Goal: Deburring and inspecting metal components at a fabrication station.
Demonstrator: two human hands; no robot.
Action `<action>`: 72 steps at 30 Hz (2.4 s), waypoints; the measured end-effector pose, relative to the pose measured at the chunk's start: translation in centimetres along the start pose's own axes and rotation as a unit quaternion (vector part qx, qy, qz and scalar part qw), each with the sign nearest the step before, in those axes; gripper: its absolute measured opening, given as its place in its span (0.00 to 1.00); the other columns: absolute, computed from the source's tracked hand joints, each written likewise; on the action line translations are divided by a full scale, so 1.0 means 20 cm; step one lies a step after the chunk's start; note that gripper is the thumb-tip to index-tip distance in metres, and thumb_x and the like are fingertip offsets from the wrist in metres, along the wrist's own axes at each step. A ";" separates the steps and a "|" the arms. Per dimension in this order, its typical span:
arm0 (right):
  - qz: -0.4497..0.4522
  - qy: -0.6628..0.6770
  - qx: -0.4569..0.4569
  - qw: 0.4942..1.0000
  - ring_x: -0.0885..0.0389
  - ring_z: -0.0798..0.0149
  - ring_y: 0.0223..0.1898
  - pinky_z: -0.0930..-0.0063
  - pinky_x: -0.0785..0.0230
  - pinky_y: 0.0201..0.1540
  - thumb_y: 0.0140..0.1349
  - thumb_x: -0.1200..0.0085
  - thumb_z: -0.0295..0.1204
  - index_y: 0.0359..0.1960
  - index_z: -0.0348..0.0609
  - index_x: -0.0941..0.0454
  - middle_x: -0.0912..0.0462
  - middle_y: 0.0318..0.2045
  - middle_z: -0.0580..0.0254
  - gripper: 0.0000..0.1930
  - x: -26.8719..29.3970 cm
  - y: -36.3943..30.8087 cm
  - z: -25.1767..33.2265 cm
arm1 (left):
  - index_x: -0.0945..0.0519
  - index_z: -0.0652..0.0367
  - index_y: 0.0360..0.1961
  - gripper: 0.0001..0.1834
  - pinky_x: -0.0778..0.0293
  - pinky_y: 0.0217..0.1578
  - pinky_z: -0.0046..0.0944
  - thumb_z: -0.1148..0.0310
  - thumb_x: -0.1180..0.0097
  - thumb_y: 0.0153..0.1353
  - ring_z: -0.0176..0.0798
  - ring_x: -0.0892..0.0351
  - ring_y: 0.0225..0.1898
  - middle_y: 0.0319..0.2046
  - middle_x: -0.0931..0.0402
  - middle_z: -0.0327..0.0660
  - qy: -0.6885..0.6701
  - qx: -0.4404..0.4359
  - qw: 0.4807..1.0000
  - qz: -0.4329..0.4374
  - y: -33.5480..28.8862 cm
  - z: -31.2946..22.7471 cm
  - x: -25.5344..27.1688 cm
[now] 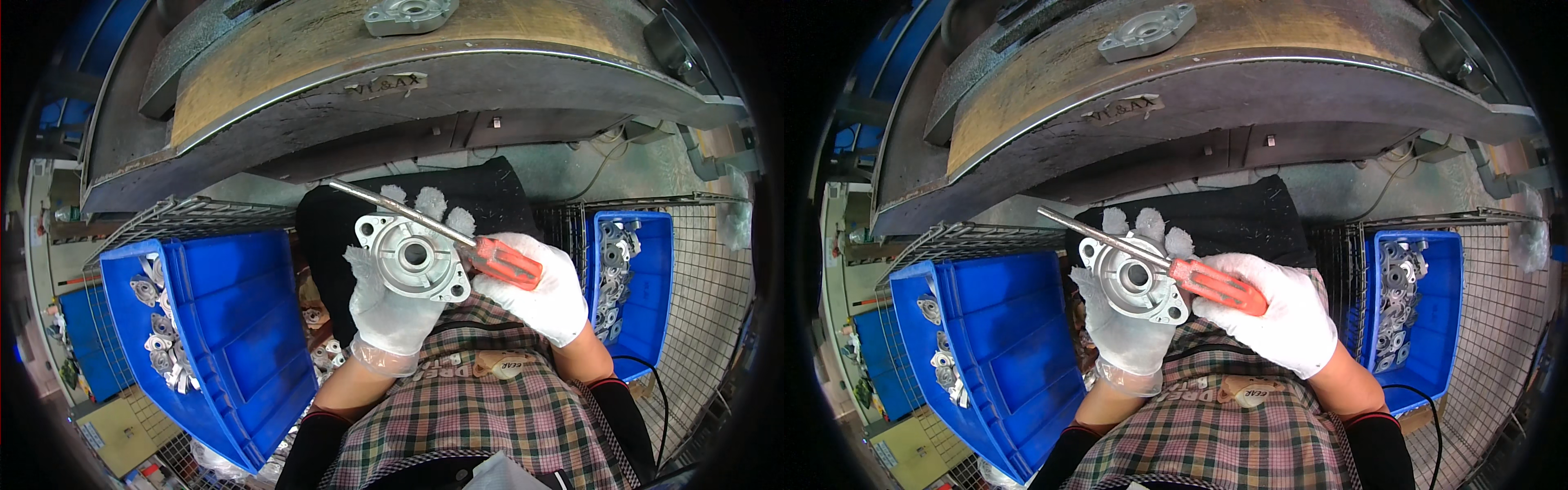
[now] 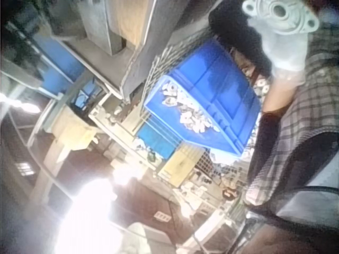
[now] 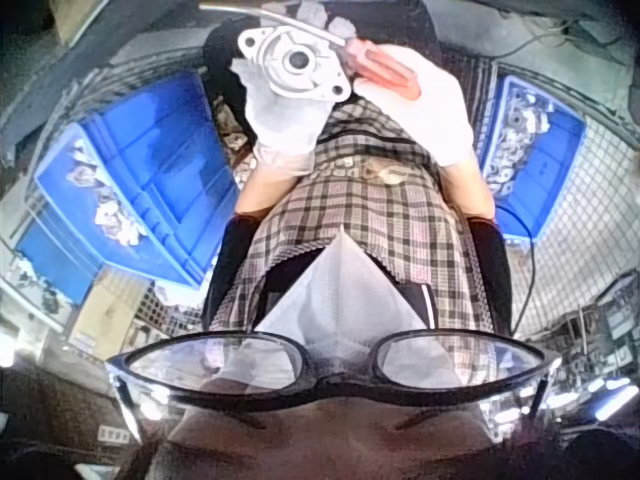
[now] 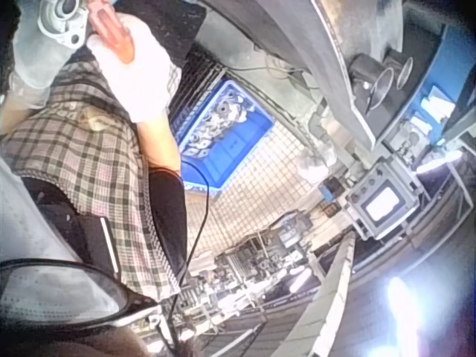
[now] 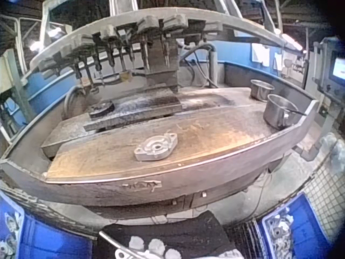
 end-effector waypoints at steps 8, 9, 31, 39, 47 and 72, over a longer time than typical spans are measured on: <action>0.000 0.000 -0.012 1.000 0.15 0.66 0.35 0.75 0.25 0.41 0.50 0.32 0.32 0.44 0.39 0.21 0.15 0.34 0.56 0.20 0.00 0.00 -0.01 | 0.42 0.45 0.68 0.38 0.40 0.63 0.60 0.45 0.45 0.60 0.60 0.39 0.63 0.64 0.38 0.48 0.006 0.002 1.000 0.020 0.01 0.00 0.00; -0.001 -0.008 -0.008 1.000 0.15 0.66 0.35 0.75 0.25 0.41 0.49 0.32 0.33 0.44 0.39 0.20 0.15 0.34 0.56 0.20 0.00 0.00 -0.01 | 0.42 0.45 0.68 0.39 0.41 0.63 0.59 0.45 0.46 0.59 0.60 0.39 0.64 0.64 0.38 0.47 0.003 0.004 1.000 0.016 0.01 0.00 0.00; -0.010 -0.008 0.010 1.000 0.16 0.69 0.32 0.77 0.25 0.38 0.50 0.32 0.32 0.44 0.40 0.21 0.15 0.32 0.58 0.19 -0.01 0.02 -0.02 | 0.35 0.49 0.62 0.36 0.38 0.61 0.55 0.46 0.40 0.56 0.57 0.36 0.60 0.56 0.34 0.46 0.015 -0.007 1.000 -0.017 0.02 0.00 0.01; -0.018 0.004 -0.014 1.000 0.19 0.75 0.28 0.79 0.26 0.35 0.52 0.33 0.32 0.45 0.40 0.21 0.16 0.28 0.64 0.19 -0.02 0.04 -0.06 | 0.37 0.49 0.64 0.38 0.44 0.64 0.57 0.42 0.44 0.58 0.59 0.40 0.63 0.62 0.36 0.48 0.054 -0.008 0.997 -0.048 0.01 -0.01 0.05; -0.010 0.051 -0.019 0.998 0.20 0.75 0.29 0.80 0.27 0.35 0.52 0.33 0.32 0.45 0.40 0.21 0.16 0.30 0.65 0.20 -0.02 0.04 -0.09 | 0.38 0.49 0.65 0.41 0.48 0.66 0.57 0.38 0.45 0.56 0.58 0.42 0.65 0.64 0.40 0.46 0.245 0.003 0.967 -0.074 -0.01 -0.02 0.02; 0.003 0.135 -0.060 0.989 0.21 0.74 0.37 0.78 0.28 0.43 0.53 0.34 0.32 0.48 0.37 0.22 0.16 0.37 0.63 0.21 0.00 0.04 -0.15 | 0.45 0.41 0.69 0.48 0.49 0.68 0.56 0.40 0.39 0.49 0.47 0.46 0.68 0.69 0.47 0.42 0.222 -0.029 0.968 -0.110 -0.08 -0.03 -0.02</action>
Point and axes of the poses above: each hand's wrist, its own y-axis towards the middle knuckle, its own x-axis out of the back of the hand, z = x × y, the point moved 6 cm from there along y, towards the middle knuckle
